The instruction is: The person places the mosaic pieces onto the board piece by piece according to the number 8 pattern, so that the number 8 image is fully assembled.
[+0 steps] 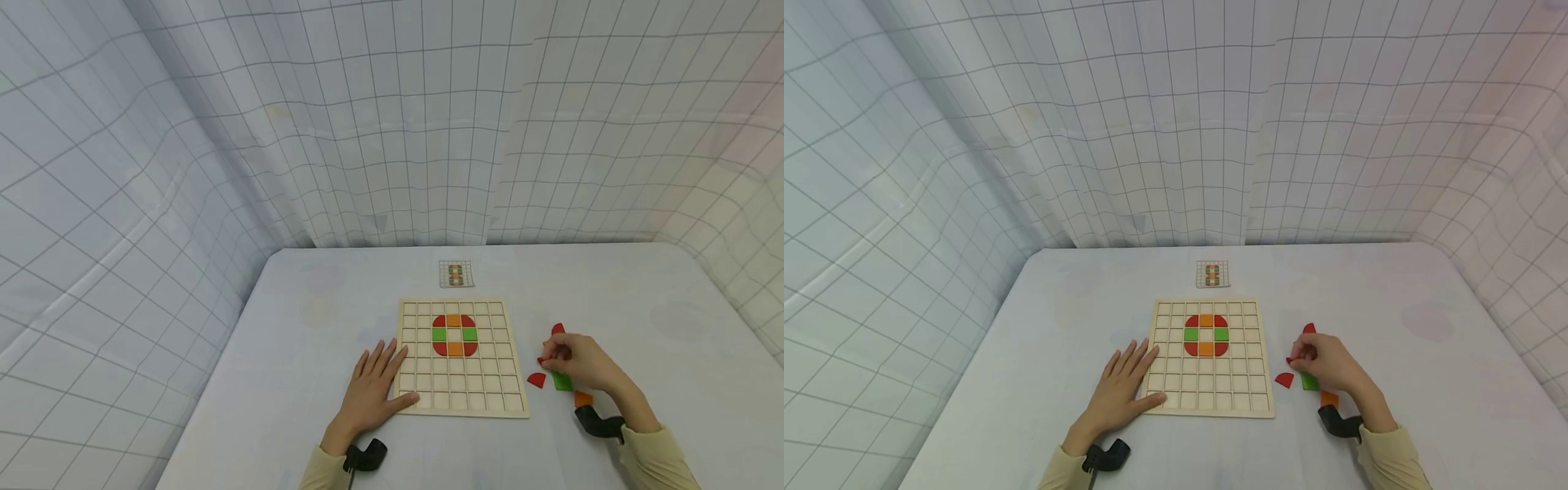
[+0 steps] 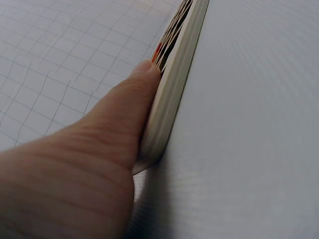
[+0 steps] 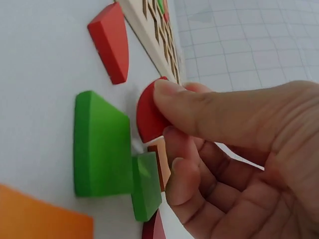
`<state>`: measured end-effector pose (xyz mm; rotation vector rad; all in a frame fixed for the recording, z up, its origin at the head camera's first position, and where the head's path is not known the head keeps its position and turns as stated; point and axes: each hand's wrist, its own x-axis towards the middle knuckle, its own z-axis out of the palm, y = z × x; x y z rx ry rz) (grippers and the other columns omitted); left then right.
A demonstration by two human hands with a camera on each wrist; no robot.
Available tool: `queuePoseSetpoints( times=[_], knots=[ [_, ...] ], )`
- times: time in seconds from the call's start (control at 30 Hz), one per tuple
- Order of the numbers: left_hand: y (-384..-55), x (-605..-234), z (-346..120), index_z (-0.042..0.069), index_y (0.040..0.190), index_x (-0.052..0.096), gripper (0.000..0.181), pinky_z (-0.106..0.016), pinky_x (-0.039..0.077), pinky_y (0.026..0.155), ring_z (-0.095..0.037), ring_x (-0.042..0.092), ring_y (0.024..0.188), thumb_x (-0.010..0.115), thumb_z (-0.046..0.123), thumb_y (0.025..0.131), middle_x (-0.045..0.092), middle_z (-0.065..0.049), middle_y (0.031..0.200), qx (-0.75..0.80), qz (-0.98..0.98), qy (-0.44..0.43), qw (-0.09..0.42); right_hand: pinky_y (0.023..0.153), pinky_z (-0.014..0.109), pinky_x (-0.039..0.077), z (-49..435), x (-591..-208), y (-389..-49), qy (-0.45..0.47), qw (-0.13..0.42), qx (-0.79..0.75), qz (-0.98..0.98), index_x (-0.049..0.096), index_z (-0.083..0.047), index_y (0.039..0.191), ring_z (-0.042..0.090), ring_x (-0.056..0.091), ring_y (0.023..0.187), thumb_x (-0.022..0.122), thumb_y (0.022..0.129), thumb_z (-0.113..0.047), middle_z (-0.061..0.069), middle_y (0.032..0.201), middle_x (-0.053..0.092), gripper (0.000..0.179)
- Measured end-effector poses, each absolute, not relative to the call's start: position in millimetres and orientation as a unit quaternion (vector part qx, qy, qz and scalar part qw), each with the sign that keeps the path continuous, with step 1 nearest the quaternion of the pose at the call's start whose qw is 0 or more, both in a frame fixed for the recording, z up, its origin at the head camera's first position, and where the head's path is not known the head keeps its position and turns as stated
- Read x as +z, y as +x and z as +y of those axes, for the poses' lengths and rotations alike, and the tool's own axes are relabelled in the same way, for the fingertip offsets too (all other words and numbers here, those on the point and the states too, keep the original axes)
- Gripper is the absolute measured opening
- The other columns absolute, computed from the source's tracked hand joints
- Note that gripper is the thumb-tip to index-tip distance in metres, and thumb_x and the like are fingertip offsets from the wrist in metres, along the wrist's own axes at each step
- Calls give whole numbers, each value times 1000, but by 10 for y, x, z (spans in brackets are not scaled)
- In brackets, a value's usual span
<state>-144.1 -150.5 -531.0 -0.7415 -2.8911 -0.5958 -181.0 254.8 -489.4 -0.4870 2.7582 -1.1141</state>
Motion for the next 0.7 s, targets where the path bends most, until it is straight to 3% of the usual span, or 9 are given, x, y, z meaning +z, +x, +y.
queuePoseSetpoints(
  times=[0.23,0.37,0.5,0.7],
  knots=[
    [-1438,-5293,-1496,15,151,28,83,-48,5,112,-28,12,142,55,60,87,21,-8,155,-204,-947,-244,46,61,23,48,2509,-4874,-1818,-134,35,-422,896,67,-5,98,13,56,70,73,84,-11,0,80,59,16],
    [-1444,-5288,-1496,15,151,28,83,-48,3,112,-29,11,142,54,60,87,20,-8,155,-201,-948,-242,42,60,23,48,2407,-4819,-1807,-133,51,-467,873,68,-4,106,15,57,72,72,86,-17,3,83,59,24],
    [-1447,-5284,-1495,16,152,26,83,-47,3,112,-29,11,142,53,62,87,19,-8,156,-196,-950,-241,41,58,25,48,2244,-4776,-1812,-138,80,-504,849,67,-3,105,21,60,72,72,87,-18,6,82,60,24],
    [-1449,-5295,-1496,16,152,27,83,-47,4,112,-28,11,142,51,63,87,20,-8,155,-191,-950,-242,44,58,26,49,1951,-4796,-1866,-157,79,-506,845,67,-7,97,21,61,70,73,85,-15,2,82,64,16]
  ],
)
